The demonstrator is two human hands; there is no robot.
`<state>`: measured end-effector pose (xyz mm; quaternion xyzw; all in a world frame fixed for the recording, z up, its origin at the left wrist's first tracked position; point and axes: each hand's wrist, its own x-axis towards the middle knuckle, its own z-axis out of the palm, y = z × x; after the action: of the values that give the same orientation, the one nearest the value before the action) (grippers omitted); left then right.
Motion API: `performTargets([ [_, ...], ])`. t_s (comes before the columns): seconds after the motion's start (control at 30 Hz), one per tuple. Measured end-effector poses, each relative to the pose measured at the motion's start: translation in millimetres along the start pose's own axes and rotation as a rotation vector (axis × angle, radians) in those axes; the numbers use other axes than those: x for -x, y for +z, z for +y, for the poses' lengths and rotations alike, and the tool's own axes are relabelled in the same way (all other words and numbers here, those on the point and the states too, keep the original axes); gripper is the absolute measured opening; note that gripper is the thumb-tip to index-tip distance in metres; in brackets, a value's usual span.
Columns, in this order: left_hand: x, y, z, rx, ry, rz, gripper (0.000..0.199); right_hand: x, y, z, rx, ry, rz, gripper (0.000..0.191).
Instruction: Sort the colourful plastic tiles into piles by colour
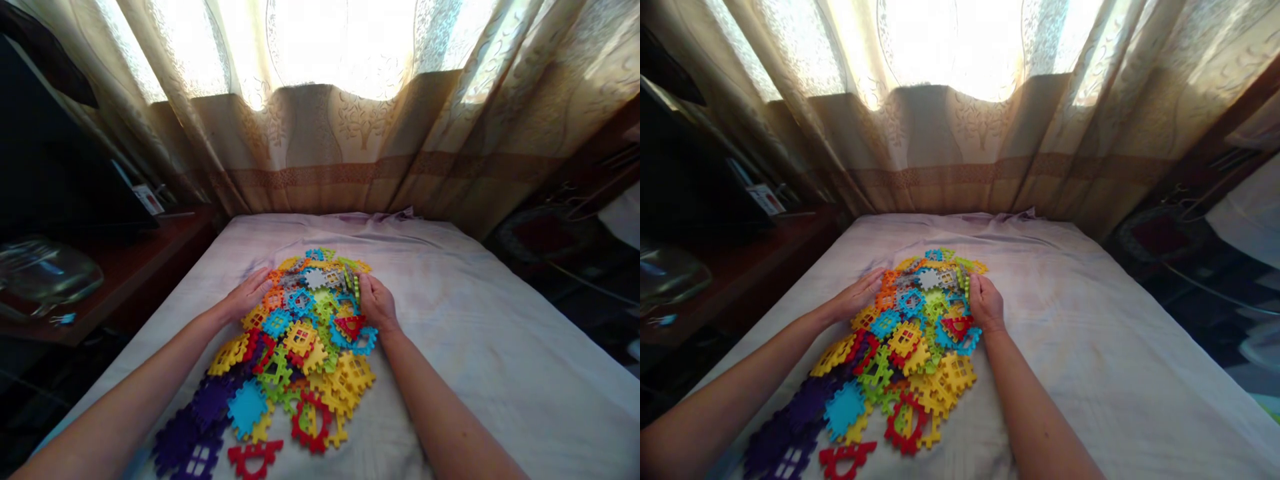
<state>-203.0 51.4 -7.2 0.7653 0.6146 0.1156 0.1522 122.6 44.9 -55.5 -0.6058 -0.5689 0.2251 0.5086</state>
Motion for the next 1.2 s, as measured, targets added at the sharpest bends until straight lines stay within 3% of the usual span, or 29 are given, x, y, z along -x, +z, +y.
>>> performTargets([
  [0.17,76,-4.2,-20,0.015,-0.195,0.1,0.07,-3,1,3,-0.063,0.033,0.04,0.06],
  [0.3,135,3.5,-18,0.04,-0.275,0.163,0.07,1,-7,-6,-0.152,0.11,0.049,0.062],
  [0.4,170,12.1,-10,0.064,-0.27,0.195,0.068,20,-18,-15,-0.132,0.171,0.086,0.061],
  [0.47,186,21.0,-4,0.078,-0.25,0.262,0.064,43,-23,-20,-0.095,0.137,0.106,0.061],
  [0.57,191,37.5,12,0.101,-0.221,0.385,0.058,83,-21,-28,-0.008,0.008,0.107,0.062],
  [0.67,175,50.4,36,0.187,-0.219,0.434,0.059,117,-10,-34,0.106,-0.047,0.122,0.059],
  [0.8,139,57.9,70,0.229,-0.226,0.489,0.058,141,-2,-42,0.098,-0.086,0.157,0.055],
  [0.9,127,63.0,89,0.262,-0.23,0.492,0.06,150,-9,-45,0.081,-0.08,0.153,0.056],
  [0.97,134,67.4,92,0.277,-0.202,0.477,0.061,154,-17,-43,0.094,-0.074,0.144,0.058],
  [1.07,166,74.6,82,0.215,-0.105,0.423,0.069,160,-26,-41,0.114,-0.058,0.15,0.06],
  [1.2,211,80.2,64,-0.012,0.128,0.227,0.107,169,-14,-46,0.069,-0.041,0.117,0.06],
])
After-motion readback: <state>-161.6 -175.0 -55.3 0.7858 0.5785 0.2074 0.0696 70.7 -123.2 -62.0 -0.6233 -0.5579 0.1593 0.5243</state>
